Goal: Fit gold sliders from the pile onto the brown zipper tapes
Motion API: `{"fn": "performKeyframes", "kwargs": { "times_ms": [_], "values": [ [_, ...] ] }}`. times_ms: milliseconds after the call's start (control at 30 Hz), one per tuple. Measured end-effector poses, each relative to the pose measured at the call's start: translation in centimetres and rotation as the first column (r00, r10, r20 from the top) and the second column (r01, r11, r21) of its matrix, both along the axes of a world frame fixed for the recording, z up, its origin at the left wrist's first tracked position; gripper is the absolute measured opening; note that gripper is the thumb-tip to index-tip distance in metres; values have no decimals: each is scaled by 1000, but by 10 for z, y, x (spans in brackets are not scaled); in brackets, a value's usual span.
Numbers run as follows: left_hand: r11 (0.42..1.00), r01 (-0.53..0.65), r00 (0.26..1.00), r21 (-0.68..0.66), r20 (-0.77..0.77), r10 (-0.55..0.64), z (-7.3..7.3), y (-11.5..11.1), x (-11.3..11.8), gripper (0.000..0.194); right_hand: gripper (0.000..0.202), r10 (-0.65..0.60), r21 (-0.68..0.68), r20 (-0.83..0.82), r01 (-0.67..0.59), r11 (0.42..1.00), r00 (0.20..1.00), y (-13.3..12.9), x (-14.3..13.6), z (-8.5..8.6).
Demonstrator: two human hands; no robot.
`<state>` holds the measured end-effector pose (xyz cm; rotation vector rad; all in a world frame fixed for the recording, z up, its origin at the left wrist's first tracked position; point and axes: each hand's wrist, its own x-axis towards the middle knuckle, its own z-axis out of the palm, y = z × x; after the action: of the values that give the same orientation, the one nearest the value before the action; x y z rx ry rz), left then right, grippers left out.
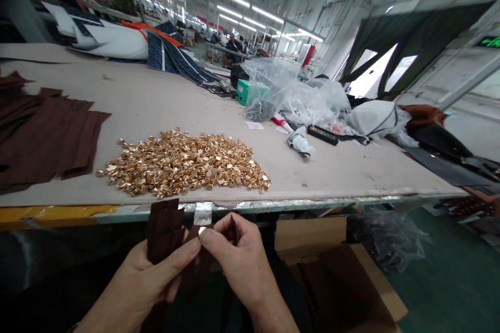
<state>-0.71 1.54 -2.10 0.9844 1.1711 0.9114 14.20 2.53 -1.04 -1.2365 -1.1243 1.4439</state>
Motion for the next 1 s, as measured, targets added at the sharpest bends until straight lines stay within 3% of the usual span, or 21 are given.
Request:
{"fn": "performKeyframes", "kwargs": {
  "times_ms": [167,300,533,1000],
  "values": [
    [987,-96,976,-131,182,119,3,-2,5,31,34,-8,-72,-106,1,997,994,-5,0,-6],
    [958,-194,945,-212,223,240,11,-2,7,28,36,-60,-151,-204,29,988,977,-8,-2,-9],
    [959,-136,938,-247,280,205,7,-4,0,26,38,-58,-278,-326,-37,960,944,-7,0,-6],
    [955,-203,938,-218,238,253,14,-5,7,28,38,-54,-282,-329,-43,959,943,-6,-2,-6]
  ]
}}
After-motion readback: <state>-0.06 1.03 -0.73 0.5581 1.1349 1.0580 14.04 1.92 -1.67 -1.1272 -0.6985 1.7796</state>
